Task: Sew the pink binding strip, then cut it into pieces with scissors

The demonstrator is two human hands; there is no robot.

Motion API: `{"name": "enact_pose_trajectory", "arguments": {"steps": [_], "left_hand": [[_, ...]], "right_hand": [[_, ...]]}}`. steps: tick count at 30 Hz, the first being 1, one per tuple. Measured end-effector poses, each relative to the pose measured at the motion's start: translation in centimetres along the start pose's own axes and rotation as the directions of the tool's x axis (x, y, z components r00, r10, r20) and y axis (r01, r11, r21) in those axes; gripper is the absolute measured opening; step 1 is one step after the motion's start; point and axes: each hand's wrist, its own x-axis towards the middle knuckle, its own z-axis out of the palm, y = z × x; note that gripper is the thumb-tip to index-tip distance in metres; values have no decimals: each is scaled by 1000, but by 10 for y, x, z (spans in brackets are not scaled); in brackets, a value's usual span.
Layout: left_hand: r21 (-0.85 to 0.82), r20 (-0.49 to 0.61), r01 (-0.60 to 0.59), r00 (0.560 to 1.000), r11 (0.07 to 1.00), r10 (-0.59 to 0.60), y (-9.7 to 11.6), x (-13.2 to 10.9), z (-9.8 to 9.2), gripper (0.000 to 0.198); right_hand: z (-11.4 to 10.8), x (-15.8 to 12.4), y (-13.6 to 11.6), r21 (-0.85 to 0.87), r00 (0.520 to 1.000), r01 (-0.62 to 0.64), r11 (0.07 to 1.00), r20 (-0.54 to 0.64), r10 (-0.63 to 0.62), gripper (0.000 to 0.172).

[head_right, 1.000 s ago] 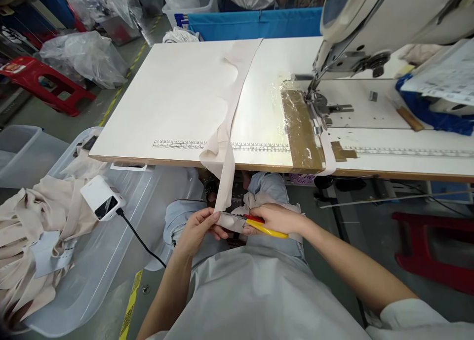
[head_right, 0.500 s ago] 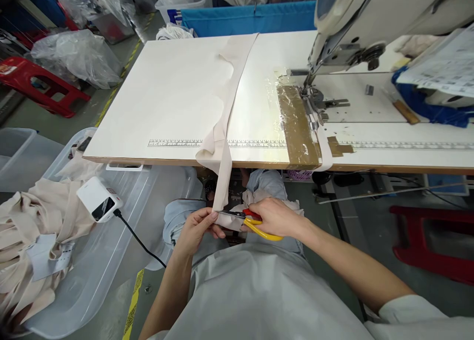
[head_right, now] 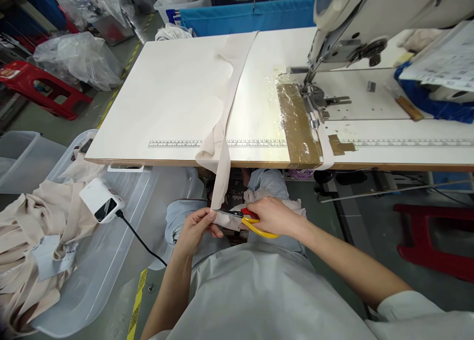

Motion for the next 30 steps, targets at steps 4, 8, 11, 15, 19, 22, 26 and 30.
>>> {"name": "enact_pose_trajectory", "arguments": {"steps": [4, 8, 11, 15, 19, 22, 26, 30], "left_hand": [[3, 28, -1, 1000, 1000, 1, 1, 1, 3, 46], [8, 34, 5, 999, 1000, -5, -1, 1, 4, 45], [93, 46, 4, 999, 996, -9, -2, 3, -4, 47], [357, -204, -178, 943, 917, 262, 8, 17, -16, 51], [608, -250, -395, 728, 689, 638, 28, 45, -9, 39], [592, -151, -469, 735, 656, 661, 32, 65, 5, 26], [480, -271, -300, 843, 824, 465, 5, 72, -6, 41], [422, -552, -82, 767, 903, 327, -40, 41, -56, 39]], "right_hand": [[-1, 3, -5, -27, 1000, 26, 999, -16, -26, 40], [-1, 6, -9, 5, 1000, 2, 1000, -22, -2, 41], [2, 5, -7, 26, 999, -26, 999, -26, 27, 43], [6, -6, -4, 71, 997, -20, 997, -75, 26, 42], [14, -22, -5, 329, 980, 41, 944, -195, 25, 40], [18, -28, -4, 426, 973, 26, 904, -218, 75, 39], [21, -31, 4, 437, 954, 23, 899, -279, 111, 39], [28, -34, 14, 450, 908, 62, 891, -395, 137, 38]]}}
